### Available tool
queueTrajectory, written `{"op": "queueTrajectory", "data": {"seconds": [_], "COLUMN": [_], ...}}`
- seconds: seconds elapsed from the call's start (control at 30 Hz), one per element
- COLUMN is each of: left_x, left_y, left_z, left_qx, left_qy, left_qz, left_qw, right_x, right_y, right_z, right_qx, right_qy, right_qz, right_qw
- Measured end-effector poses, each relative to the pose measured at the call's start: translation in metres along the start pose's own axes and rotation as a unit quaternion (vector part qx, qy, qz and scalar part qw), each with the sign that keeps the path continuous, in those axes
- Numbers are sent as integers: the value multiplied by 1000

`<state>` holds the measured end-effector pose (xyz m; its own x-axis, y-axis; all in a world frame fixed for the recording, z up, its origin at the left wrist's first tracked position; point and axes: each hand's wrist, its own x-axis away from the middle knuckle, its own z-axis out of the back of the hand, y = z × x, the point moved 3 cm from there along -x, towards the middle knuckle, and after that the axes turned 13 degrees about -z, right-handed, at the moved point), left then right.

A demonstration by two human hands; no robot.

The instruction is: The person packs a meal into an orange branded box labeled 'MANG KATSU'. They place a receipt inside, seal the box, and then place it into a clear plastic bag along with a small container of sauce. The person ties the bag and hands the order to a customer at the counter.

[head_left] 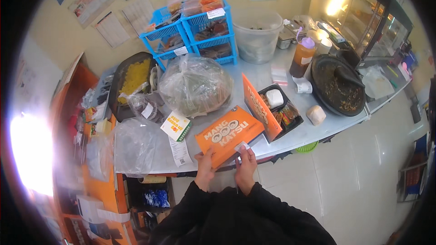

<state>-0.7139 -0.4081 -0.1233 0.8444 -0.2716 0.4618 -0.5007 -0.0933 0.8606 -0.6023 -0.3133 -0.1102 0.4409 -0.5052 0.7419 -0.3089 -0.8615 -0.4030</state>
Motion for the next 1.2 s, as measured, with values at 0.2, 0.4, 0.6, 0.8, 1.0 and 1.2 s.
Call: {"op": "queueTrajectory", "data": {"seconds": [0.2, 0.4, 0.6, 0.8, 1.0, 1.2], "left_x": [13, 18, 25, 34, 75, 106], "left_y": [6, -17, -11, 15, 50, 141], "left_z": [-7, -1, 2, 0, 8, 84], "left_qx": [-10, -9, 19, 47, 57, 39], "left_qy": [17, 22, -1, -33, -132, -106], "left_qz": [-14, -46, -18, 38, 92, -146], "left_qw": [1000, 999, 1000, 998, 985, 983], "right_x": [-22, 1, 0, -19, -43, 82], "right_y": [17, 1, -2, 2, 20, -45], "right_z": [19, 21, 38, 35, 50, -69], "right_qx": [66, 54, -10, 17, 199, 97], "right_qy": [58, 7, -162, -248, -256, -493], "right_qz": [99, 6, -51, -10, 29, -112], "right_qw": [991, 999, 985, 969, 945, 857]}}
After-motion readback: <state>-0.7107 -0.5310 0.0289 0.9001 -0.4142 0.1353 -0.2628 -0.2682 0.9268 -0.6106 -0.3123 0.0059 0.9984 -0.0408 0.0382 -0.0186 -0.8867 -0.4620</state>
